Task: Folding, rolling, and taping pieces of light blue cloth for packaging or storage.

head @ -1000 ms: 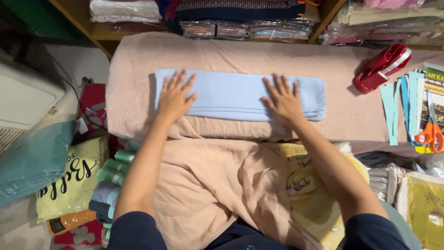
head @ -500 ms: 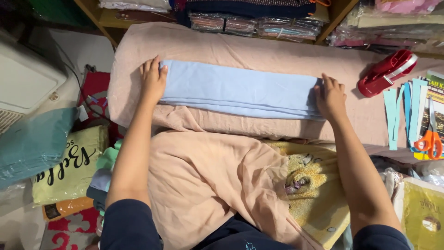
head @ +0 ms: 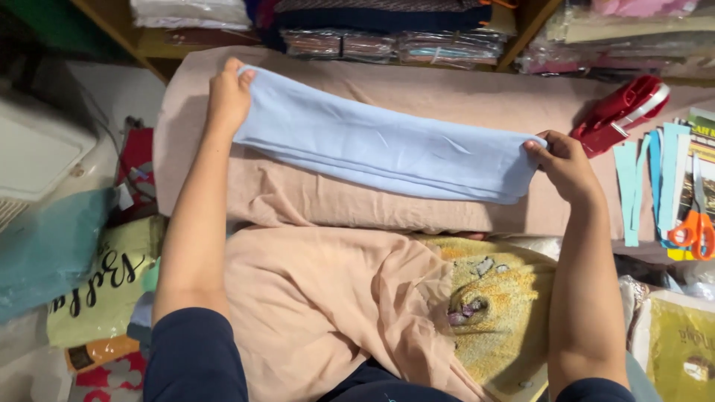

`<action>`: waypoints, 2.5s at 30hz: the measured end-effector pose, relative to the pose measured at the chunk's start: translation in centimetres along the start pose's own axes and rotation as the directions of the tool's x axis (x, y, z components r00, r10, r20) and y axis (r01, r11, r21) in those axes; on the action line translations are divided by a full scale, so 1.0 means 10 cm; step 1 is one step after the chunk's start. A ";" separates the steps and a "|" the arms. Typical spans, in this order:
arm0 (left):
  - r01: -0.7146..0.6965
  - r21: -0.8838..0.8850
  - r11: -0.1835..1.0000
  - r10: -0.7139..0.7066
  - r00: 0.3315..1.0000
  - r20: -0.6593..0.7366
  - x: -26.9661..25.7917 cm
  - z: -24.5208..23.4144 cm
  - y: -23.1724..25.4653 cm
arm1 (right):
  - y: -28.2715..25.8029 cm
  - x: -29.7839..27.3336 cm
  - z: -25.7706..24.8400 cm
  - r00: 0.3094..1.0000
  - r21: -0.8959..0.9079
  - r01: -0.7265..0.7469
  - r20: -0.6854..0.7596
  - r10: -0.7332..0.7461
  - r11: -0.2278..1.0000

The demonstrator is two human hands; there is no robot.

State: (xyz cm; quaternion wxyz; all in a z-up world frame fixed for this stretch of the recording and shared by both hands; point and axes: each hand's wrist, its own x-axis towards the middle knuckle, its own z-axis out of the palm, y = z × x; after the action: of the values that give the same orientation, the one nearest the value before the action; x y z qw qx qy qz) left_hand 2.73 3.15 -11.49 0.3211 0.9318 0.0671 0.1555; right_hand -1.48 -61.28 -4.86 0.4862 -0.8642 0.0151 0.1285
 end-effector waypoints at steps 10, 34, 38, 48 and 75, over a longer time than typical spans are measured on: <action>-0.071 0.611 0.788 0.238 0.951 -0.196 -0.10 1.29 0.93 | 0.14 0.08 0.27 0.967 -0.101 -0.186 -0.193 0.164 0.977; -0.187 -0.452 0.872 0.103 0.974 -0.204 -1.71 0.29 1.68 | -1.62 0.90 2.14 0.875 0.140 0.408 -0.341 -0.343 0.902; -0.151 -0.438 0.886 0.001 0.946 -0.324 -1.74 0.31 1.39 | -1.67 1.16 2.74 0.931 -0.034 0.259 -0.259 -0.259 0.965; -0.182 -0.217 0.959 0.091 0.923 -0.373 -1.72 0.55 1.48 | -1.53 0.98 2.95 0.878 0.196 0.469 -0.001 -0.478 0.861; -0.365 0.253 0.896 0.396 0.914 -0.086 -2.04 1.11 2.17 | -0.91 0.86 1.49 0.682 -0.467 0.686 0.148 -0.716 0.558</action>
State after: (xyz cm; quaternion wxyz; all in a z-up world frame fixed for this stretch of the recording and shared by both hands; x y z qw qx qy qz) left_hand -12.32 -24.85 -11.34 0.1683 0.9451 -0.0774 0.2693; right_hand 5.07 -43.02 -6.65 0.2621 -0.8943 -0.3481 -0.1016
